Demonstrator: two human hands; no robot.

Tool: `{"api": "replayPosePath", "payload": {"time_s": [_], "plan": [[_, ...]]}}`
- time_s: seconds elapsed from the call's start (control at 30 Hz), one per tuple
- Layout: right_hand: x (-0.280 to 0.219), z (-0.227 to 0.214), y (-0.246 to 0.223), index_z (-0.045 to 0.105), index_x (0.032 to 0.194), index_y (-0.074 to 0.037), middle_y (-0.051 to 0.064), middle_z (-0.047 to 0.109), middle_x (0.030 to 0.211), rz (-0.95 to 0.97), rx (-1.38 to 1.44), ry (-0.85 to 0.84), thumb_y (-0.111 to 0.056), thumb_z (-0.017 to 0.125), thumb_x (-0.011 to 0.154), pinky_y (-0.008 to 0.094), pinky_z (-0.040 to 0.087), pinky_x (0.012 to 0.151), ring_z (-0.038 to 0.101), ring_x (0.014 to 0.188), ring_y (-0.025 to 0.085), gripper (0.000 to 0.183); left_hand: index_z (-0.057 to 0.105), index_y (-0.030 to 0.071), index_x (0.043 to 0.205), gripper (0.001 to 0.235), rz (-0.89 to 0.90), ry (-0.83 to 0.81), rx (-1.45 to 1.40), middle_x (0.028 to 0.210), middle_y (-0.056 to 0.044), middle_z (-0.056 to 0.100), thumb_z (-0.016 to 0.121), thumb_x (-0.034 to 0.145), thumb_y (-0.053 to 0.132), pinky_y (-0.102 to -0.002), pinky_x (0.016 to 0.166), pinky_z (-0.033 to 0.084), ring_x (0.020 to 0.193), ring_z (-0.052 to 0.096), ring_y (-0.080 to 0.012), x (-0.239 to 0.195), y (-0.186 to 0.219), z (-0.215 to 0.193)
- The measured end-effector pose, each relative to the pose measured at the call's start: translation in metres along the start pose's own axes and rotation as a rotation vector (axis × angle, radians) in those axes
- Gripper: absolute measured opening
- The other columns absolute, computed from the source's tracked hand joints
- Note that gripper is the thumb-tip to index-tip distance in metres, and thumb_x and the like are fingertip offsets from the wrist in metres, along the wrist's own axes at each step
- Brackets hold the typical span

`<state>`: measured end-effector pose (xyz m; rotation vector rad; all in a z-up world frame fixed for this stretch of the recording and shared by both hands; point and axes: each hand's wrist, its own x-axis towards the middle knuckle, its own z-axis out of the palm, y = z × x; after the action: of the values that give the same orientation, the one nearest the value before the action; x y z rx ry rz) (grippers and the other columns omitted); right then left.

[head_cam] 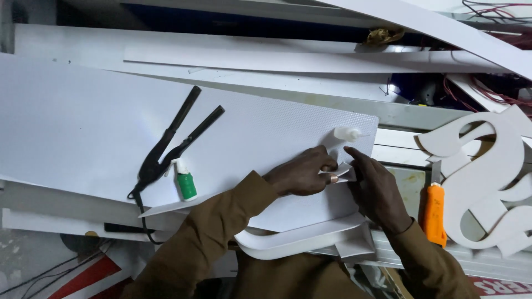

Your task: Applying glue to the edges of an acrylic strip and bonding it to a base to fabricate a 3D sign letter.

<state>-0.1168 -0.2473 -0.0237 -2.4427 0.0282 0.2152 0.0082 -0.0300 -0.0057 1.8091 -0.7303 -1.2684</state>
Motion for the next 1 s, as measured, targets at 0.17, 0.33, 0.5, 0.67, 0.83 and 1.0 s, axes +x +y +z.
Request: {"api": "replayPosePath", "payload": {"time_s": [0.17,0.33,0.5,0.67,0.83,1.0], "plan": [[-0.016,-0.02,-0.024,0.045,0.174,-0.023,0.02,0.081,0.126,0.186,0.087,-0.101,0.007,0.07,0.091,0.067,0.064,0.099,0.081,0.115,0.048,0.091,0.082,0.001,0.119,0.03,0.054,0.025,0.018,0.111,-0.013,0.063,0.061,0.106,0.017,-0.049,0.088,0.055,0.102,0.065,-0.0287,0.008,-0.012,0.005],[-0.026,-0.013,-0.036,0.06,0.162,-0.01,0.017,0.077,0.146,-0.09,-0.106,0.074,0.005,0.071,0.096,0.051,0.063,0.093,0.078,0.114,0.035,0.069,0.071,0.006,0.082,0.026,0.051,0.087,0.107,0.102,-0.019,0.07,0.051,0.097,0.014,-0.049,0.07,0.047,0.08,0.064,-0.0316,0.019,-0.019,0.015],[-0.009,-0.011,-0.094,0.074,0.15,0.002,0.023,0.078,0.141,-0.329,-0.153,0.256,0.017,0.066,0.097,0.052,0.058,0.112,0.072,0.126,0.043,0.055,0.075,0.022,0.09,0.054,0.09,0.164,0.288,0.1,-0.006,0.077,0.05,0.095,0.071,-0.042,0.096,0.051,0.114,0.071,-0.0251,0.071,-0.077,0.051],[0.029,0.001,-0.161,0.077,0.139,-0.005,0.015,0.077,0.138,-0.584,-0.061,0.046,-0.004,0.067,0.11,0.048,0.06,0.105,0.073,0.121,0.036,0.03,0.075,0.027,0.091,0.03,0.428,0.398,0.428,0.091,0.006,0.078,0.06,0.098,0.053,-0.036,0.081,0.061,0.089,0.076,-0.0153,0.118,-0.129,0.081],[0.078,0.049,-0.262,0.067,0.151,-0.041,0.001,0.078,0.123,-0.508,-0.414,-0.407,-0.023,0.06,0.108,0.064,0.05,0.055,0.083,0.088,0.04,0.047,0.077,0.025,0.104,0.03,0.323,0.352,0.431,0.103,0.0,0.077,0.064,0.098,0.051,-0.04,0.09,0.059,0.1,0.076,-0.0219,0.1,-0.112,0.069],[0.109,0.15,-0.296,0.073,0.13,-0.023,0.016,0.083,0.089,-0.75,-0.52,-0.556,-0.02,0.062,0.115,0.051,0.067,0.075,0.084,0.082,0.037,0.019,0.079,0.023,0.116,0.034,0.246,0.264,0.403,0.114,-0.006,0.076,0.069,0.098,0.05,-0.044,0.099,0.057,0.11,0.076,-0.0285,0.091,-0.09,0.072]]}}
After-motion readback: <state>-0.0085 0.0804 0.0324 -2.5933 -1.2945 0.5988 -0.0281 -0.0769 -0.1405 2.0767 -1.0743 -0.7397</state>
